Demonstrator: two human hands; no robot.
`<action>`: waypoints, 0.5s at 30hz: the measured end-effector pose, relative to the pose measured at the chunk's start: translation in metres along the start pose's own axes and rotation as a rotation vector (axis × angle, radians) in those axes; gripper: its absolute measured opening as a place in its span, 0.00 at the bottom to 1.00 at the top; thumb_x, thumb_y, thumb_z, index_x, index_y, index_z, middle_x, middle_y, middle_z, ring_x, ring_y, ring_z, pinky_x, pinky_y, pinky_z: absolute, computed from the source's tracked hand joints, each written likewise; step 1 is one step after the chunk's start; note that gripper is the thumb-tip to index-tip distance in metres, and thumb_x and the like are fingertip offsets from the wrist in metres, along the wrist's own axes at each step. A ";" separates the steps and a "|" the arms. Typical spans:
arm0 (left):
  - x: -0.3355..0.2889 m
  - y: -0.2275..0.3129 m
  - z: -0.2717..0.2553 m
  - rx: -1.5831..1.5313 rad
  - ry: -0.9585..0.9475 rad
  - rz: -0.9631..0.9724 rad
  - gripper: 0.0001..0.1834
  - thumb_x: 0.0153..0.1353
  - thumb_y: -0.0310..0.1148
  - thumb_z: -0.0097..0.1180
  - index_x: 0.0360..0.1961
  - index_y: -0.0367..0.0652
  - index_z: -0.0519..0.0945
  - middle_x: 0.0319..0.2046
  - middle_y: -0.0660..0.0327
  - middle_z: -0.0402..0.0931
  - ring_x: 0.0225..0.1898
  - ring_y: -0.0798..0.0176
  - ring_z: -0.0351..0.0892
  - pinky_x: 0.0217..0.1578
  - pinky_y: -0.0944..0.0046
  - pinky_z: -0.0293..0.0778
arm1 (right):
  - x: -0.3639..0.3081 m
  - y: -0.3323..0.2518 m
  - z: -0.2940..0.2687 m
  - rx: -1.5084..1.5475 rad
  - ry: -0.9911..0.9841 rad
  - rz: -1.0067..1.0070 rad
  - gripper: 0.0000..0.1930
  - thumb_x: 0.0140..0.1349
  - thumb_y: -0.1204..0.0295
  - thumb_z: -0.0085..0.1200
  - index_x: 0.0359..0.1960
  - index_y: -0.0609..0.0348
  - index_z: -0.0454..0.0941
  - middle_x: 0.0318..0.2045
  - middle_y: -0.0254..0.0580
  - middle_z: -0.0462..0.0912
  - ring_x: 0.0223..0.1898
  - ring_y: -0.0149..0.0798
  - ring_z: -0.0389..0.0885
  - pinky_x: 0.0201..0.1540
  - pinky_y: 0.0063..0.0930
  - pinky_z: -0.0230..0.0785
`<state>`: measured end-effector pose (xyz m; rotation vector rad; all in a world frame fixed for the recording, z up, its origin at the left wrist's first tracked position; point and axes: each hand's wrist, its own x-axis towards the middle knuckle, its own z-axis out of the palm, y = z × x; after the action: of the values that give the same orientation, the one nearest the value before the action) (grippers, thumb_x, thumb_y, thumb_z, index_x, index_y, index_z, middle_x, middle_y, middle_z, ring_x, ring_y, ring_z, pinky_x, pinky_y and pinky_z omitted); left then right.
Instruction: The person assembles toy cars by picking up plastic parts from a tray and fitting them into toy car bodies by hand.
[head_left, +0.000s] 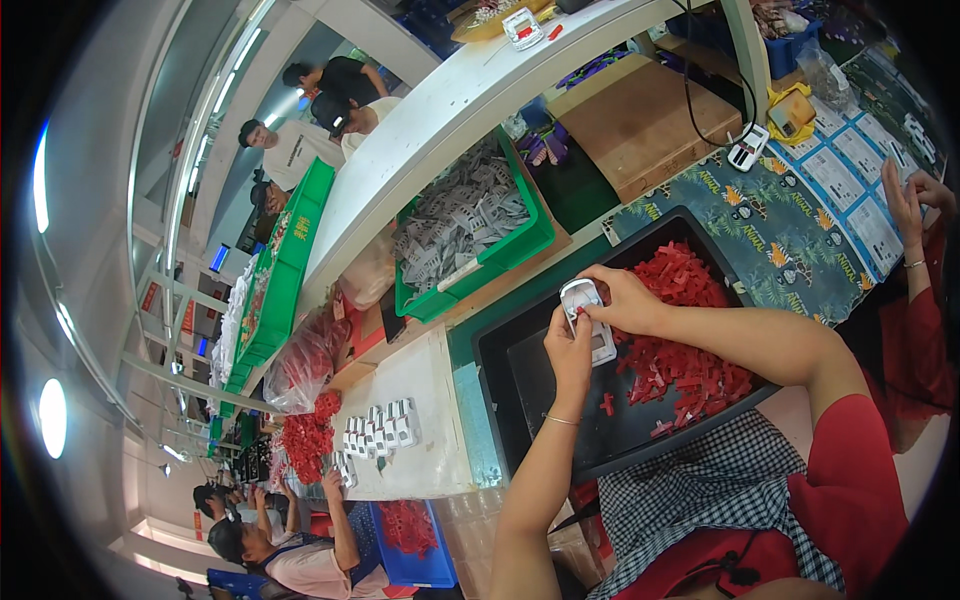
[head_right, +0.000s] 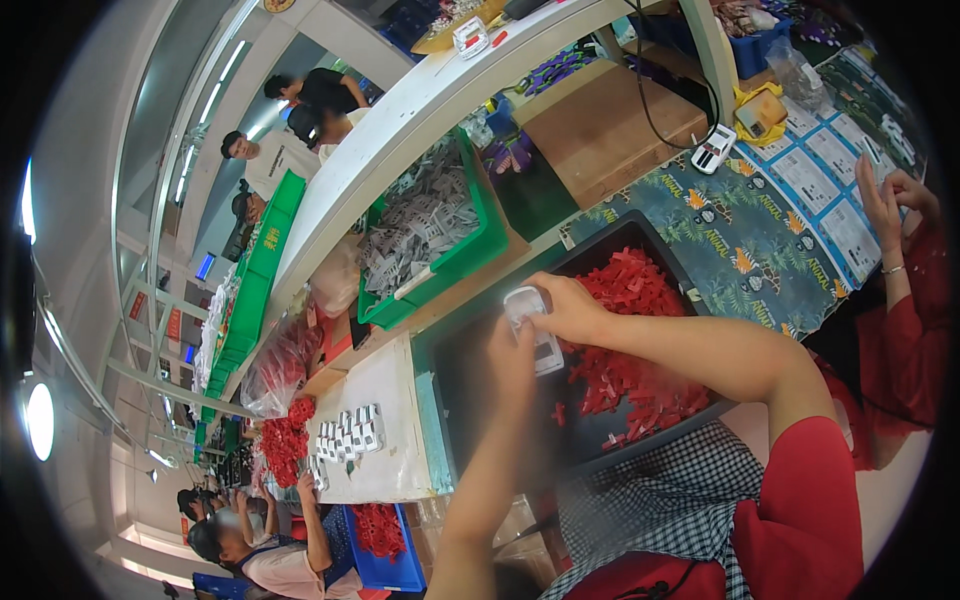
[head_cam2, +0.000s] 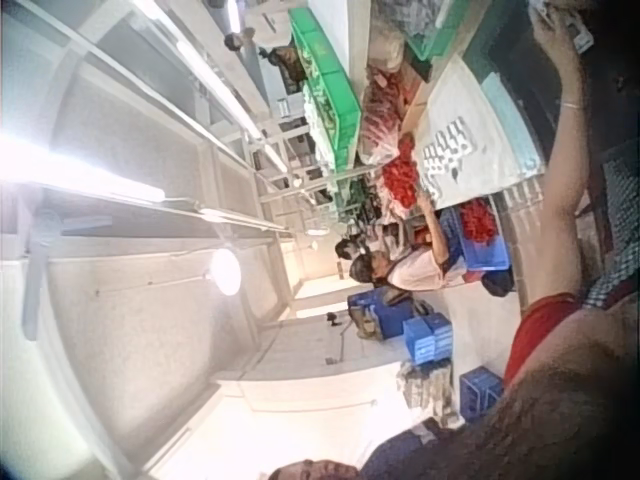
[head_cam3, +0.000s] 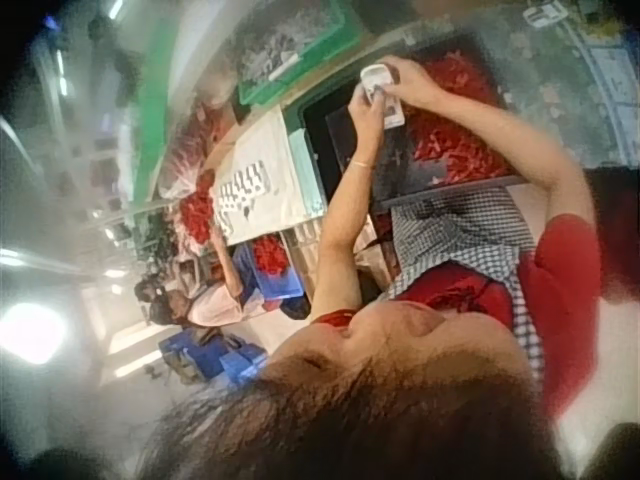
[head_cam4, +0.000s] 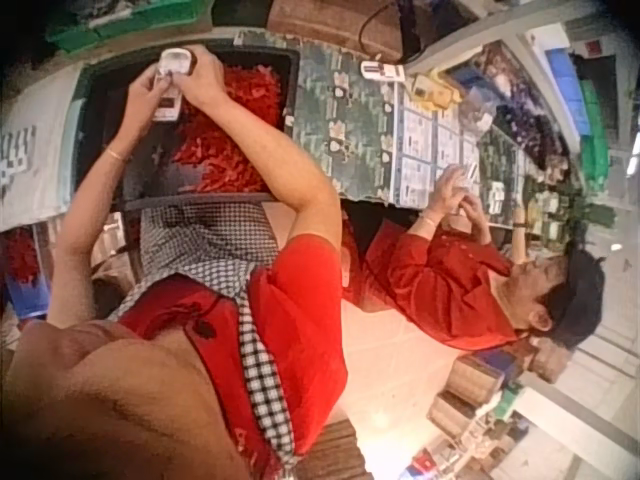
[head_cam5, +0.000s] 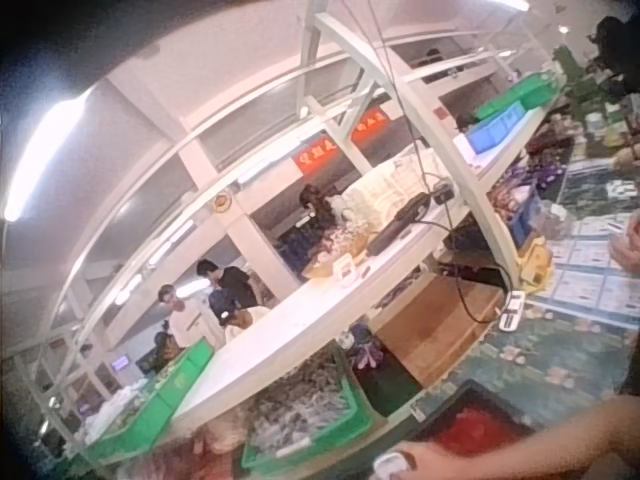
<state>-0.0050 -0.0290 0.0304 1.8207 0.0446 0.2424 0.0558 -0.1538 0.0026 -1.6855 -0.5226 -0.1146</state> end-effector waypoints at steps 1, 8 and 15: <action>0.000 0.000 0.001 0.000 0.000 0.000 0.12 0.64 0.27 0.50 0.47 0.34 0.75 0.39 0.62 0.77 0.39 0.73 0.74 0.40 0.71 0.70 | 0.000 -0.001 -0.001 0.018 0.000 0.011 0.22 0.48 0.78 0.58 0.48 0.66 0.72 0.37 0.48 0.81 0.39 0.38 0.81 0.44 0.30 0.73; 0.002 -0.005 0.001 -0.015 0.005 -0.020 0.12 0.64 0.26 0.49 0.48 0.34 0.74 0.39 0.61 0.77 0.40 0.73 0.74 0.41 0.71 0.70 | -0.003 -0.009 0.000 0.006 0.029 0.024 0.19 0.49 0.78 0.58 0.45 0.64 0.73 0.40 0.47 0.78 0.43 0.41 0.79 0.46 0.31 0.72; 0.008 -0.026 -0.004 -0.209 0.033 -0.012 0.13 0.65 0.27 0.48 0.50 0.34 0.73 0.40 0.61 0.77 0.40 0.72 0.74 0.42 0.71 0.69 | -0.007 -0.019 -0.003 -0.487 0.070 -0.487 0.14 0.43 0.74 0.64 0.33 0.55 0.75 0.43 0.42 0.70 0.49 0.47 0.68 0.53 0.40 0.59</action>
<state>0.0050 -0.0170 0.0078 1.6084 0.0518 0.2586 0.0424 -0.1573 0.0184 -1.9796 -0.8967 -0.6981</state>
